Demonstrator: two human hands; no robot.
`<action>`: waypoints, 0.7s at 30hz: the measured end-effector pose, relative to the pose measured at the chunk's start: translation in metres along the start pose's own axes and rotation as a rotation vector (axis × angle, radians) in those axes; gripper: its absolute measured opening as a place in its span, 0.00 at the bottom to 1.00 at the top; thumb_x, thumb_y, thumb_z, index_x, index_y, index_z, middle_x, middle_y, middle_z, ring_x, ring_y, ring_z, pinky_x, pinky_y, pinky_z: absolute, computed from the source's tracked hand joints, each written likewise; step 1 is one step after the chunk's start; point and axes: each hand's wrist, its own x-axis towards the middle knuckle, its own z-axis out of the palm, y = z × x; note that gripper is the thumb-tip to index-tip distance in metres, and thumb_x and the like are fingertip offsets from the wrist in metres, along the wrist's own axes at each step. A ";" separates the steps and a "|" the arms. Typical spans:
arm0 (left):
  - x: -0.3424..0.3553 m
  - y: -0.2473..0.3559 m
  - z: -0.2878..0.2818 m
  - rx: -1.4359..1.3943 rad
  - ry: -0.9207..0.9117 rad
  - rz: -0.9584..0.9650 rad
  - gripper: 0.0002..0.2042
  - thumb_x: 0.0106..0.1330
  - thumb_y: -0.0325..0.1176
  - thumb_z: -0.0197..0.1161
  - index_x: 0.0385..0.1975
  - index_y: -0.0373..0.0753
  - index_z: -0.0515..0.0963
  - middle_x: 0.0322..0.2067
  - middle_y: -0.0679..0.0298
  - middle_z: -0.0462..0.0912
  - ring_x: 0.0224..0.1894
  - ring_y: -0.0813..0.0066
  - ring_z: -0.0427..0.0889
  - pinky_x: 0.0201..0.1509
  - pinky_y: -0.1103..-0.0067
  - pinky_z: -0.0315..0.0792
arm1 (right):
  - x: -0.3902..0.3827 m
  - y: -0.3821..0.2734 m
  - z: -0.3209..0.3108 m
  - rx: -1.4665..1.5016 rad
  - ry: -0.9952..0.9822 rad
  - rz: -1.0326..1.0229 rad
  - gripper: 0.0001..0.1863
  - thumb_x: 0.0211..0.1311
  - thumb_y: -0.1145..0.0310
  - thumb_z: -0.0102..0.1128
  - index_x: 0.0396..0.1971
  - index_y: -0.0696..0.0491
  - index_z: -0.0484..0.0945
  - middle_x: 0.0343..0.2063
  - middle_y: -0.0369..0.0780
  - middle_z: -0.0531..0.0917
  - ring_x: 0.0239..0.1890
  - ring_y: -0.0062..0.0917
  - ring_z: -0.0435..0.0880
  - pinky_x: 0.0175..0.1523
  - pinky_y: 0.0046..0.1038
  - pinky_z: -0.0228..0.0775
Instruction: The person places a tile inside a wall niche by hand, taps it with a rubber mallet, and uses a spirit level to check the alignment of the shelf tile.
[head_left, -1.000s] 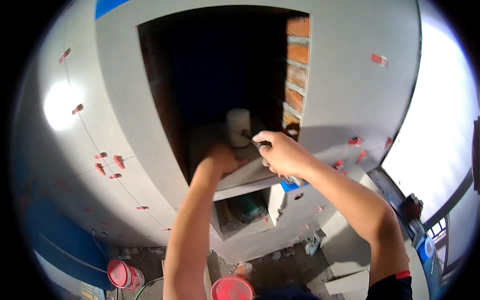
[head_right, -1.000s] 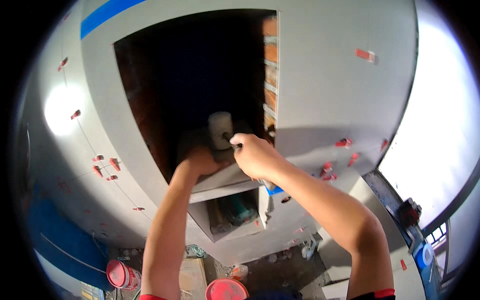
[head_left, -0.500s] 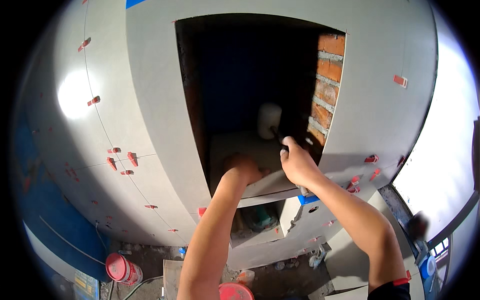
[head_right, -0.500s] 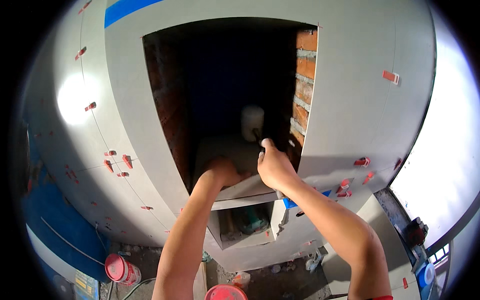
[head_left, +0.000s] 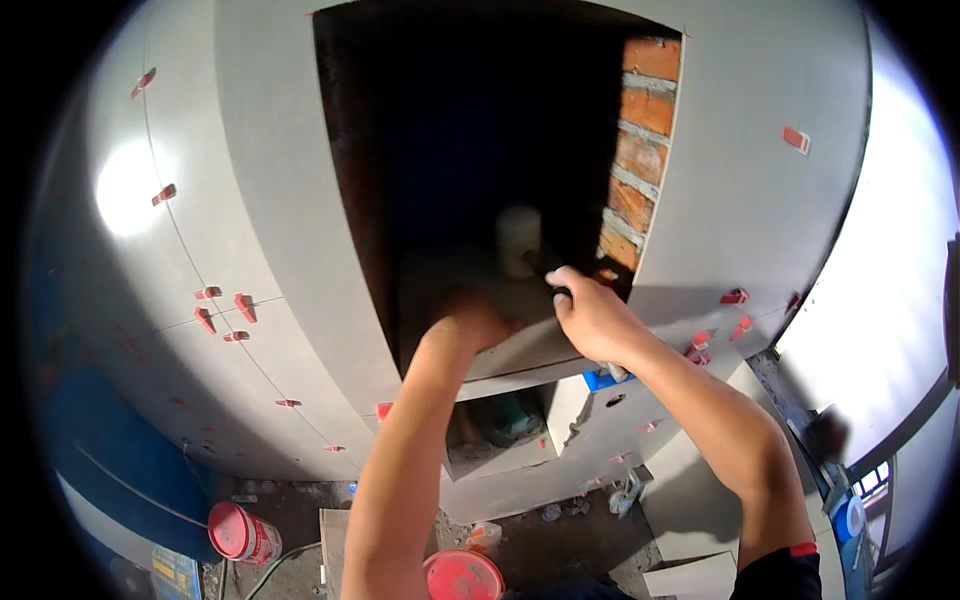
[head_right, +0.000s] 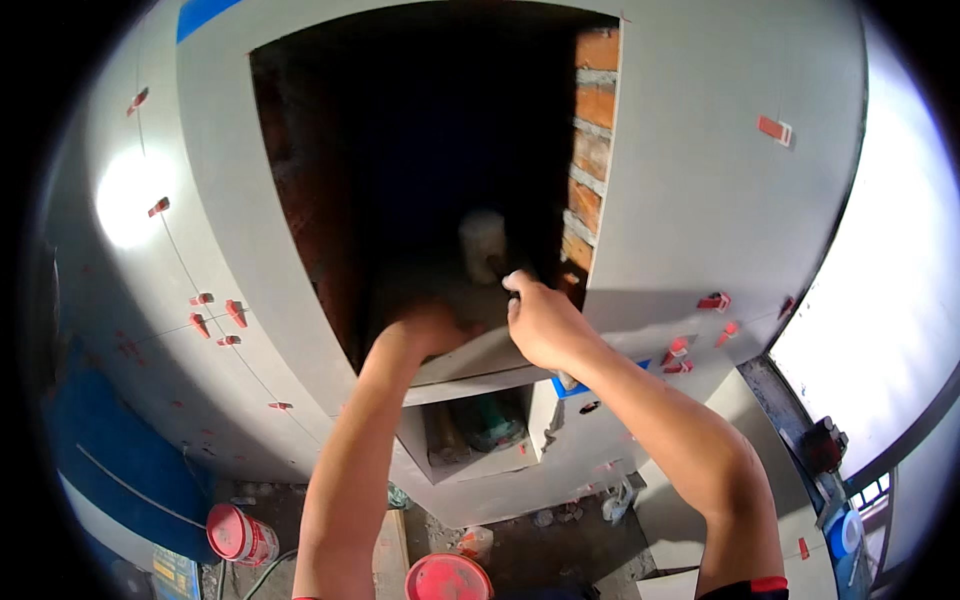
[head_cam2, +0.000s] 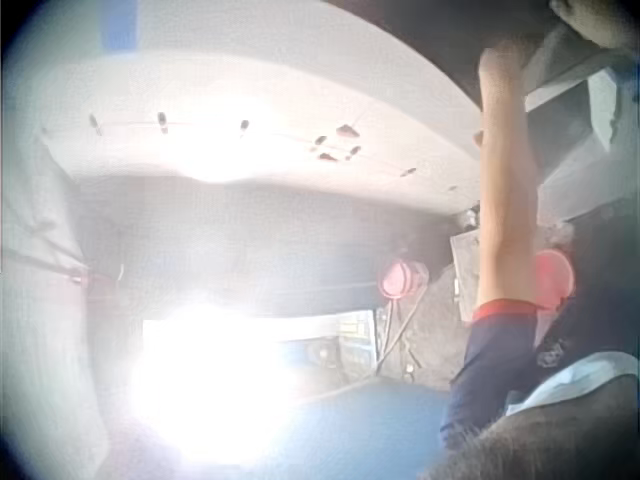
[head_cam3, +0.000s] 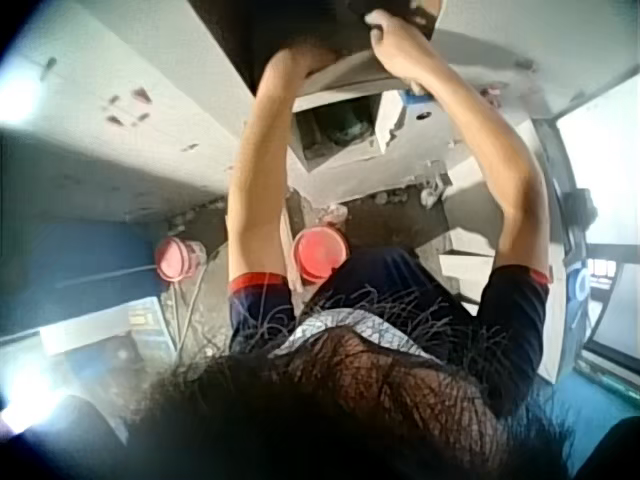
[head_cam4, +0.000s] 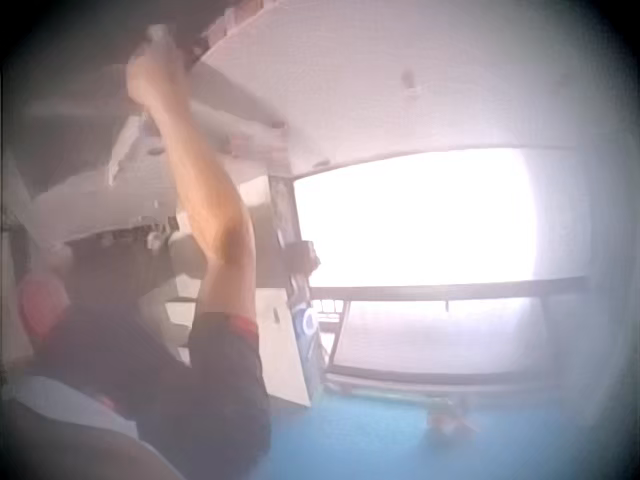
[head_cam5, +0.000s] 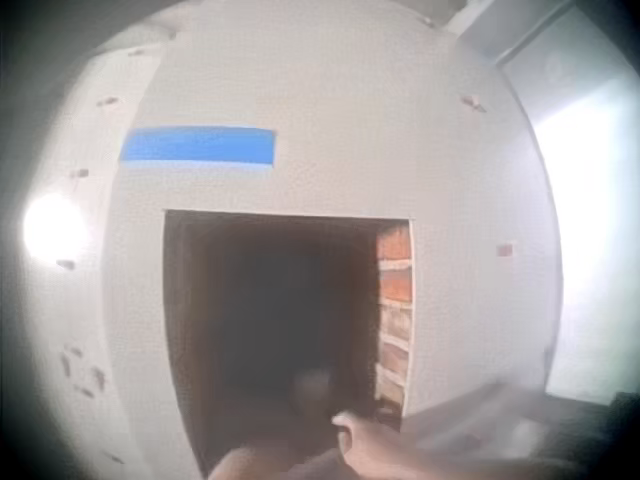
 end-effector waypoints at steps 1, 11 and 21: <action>0.000 0.002 -0.002 0.013 -0.001 -0.004 0.35 0.60 0.66 0.55 0.47 0.37 0.82 0.51 0.51 0.81 0.54 0.56 0.79 0.59 0.69 0.70 | 0.000 0.002 0.000 -0.122 0.035 -0.039 0.18 0.71 0.65 0.45 0.58 0.53 0.69 0.40 0.53 0.82 0.40 0.43 0.83 0.44 0.37 0.73; -0.009 0.006 -0.008 0.124 0.014 -0.046 0.34 0.61 0.66 0.54 0.42 0.36 0.83 0.46 0.53 0.83 0.51 0.56 0.81 0.58 0.68 0.72 | -0.029 -0.020 -0.021 -0.039 0.074 -0.056 0.22 0.70 0.63 0.44 0.61 0.53 0.68 0.31 0.50 0.83 0.33 0.38 0.82 0.44 0.36 0.72; -0.010 0.006 -0.009 0.107 0.052 -0.034 0.36 0.59 0.67 0.54 0.45 0.34 0.82 0.47 0.52 0.83 0.52 0.56 0.80 0.57 0.67 0.73 | -0.033 -0.009 -0.030 -0.080 -0.018 -0.086 0.20 0.71 0.66 0.42 0.59 0.53 0.71 0.29 0.49 0.83 0.29 0.39 0.81 0.40 0.38 0.71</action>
